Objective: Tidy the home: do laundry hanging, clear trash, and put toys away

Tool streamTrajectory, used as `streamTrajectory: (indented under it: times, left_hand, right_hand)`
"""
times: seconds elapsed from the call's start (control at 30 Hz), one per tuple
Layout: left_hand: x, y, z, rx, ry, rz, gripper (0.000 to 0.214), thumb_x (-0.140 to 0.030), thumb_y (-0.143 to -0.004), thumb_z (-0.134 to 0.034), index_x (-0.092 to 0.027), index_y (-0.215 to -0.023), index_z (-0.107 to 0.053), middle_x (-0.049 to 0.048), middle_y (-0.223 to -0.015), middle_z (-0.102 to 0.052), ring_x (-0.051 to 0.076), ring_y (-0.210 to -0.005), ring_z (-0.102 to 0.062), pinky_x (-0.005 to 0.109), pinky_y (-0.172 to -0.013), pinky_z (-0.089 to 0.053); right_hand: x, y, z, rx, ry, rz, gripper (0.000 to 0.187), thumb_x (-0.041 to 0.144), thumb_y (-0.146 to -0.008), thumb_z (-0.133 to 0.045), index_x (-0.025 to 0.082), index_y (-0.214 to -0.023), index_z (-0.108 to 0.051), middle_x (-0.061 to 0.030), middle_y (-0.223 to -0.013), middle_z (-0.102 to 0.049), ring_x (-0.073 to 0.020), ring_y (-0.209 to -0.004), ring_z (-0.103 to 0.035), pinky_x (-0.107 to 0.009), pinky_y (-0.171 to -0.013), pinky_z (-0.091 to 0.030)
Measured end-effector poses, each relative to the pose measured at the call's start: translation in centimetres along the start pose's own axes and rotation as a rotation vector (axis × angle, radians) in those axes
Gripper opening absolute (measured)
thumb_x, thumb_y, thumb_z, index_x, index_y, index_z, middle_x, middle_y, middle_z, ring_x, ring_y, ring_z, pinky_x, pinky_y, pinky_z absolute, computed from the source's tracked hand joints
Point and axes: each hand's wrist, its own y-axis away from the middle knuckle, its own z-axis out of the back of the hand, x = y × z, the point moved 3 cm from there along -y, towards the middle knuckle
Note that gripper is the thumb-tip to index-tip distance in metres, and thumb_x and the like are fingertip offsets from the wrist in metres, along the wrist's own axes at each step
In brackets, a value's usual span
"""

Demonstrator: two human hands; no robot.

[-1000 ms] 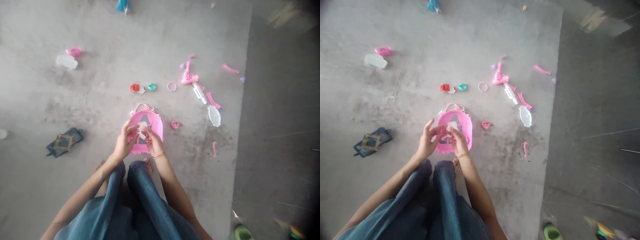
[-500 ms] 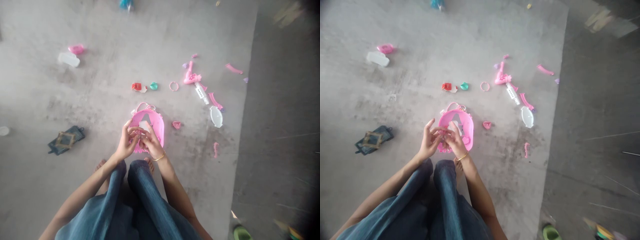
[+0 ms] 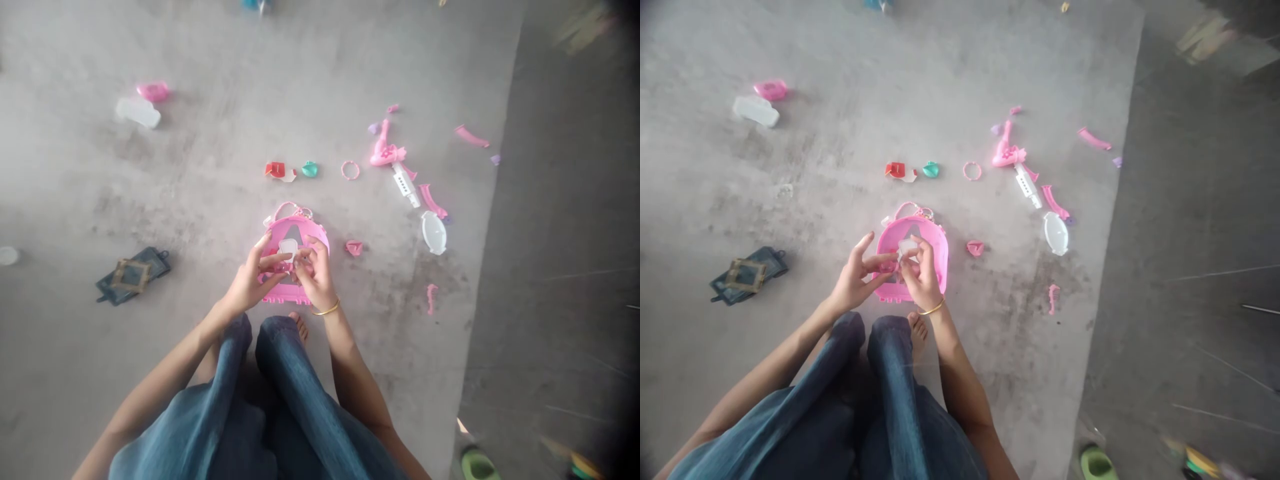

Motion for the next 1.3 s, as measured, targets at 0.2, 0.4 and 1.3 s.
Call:
streamTrajectory:
  times: [0.2,0.4,1.3]
  left_hand:
    - [-0.8,-0.5,0.3,0.075,-0.099,0.008,0.086,-0.028,-0.091,-0.065,-0.026,-0.160,-0.014,0.0120,-0.121,-0.073,0.020,-0.085,-0.077,0.033,-0.079,-0.065]
    - [-1.3,-0.4,0.0,0.014,-0.121,-0.004,0.089,-0.024,-0.090,-0.065,-0.026,-0.161,-0.011,0.0076,-0.119,-0.075,0.015,-0.080,-0.076,0.025,-0.072,-0.065]
    - [4.6,-1.0,-3.1,0.091,-0.298,-0.049,0.041,-0.028,-0.091,-0.059,-0.022,-0.131,-0.055,0.0124,-0.124,-0.070,0.027,-0.123,-0.063,0.048,-0.101,-0.053]
  right_hand:
    - [0.7,0.3,0.1,-0.006,0.140,0.137,0.054,0.038,-0.086,-0.071,0.034,-0.135,-0.049,-0.0017,-0.094,-0.057,-0.0156,-0.079,-0.059,-0.031,-0.069,-0.058]
    - [0.7,0.4,-0.3,-0.036,0.244,0.212,0.058,0.035,-0.090,-0.064,0.034,-0.145,-0.046,-0.0073,-0.108,-0.060,-0.0200,-0.095,-0.059,-0.037,-0.083,-0.059]
    - [-7.9,-0.3,1.6,-0.121,-0.577,-0.383,0.027,0.032,-0.070,-0.081,0.019,-0.092,-0.073,-0.0017,-0.082,-0.074,-0.0171,-0.080,-0.070,-0.028,-0.073,-0.058]
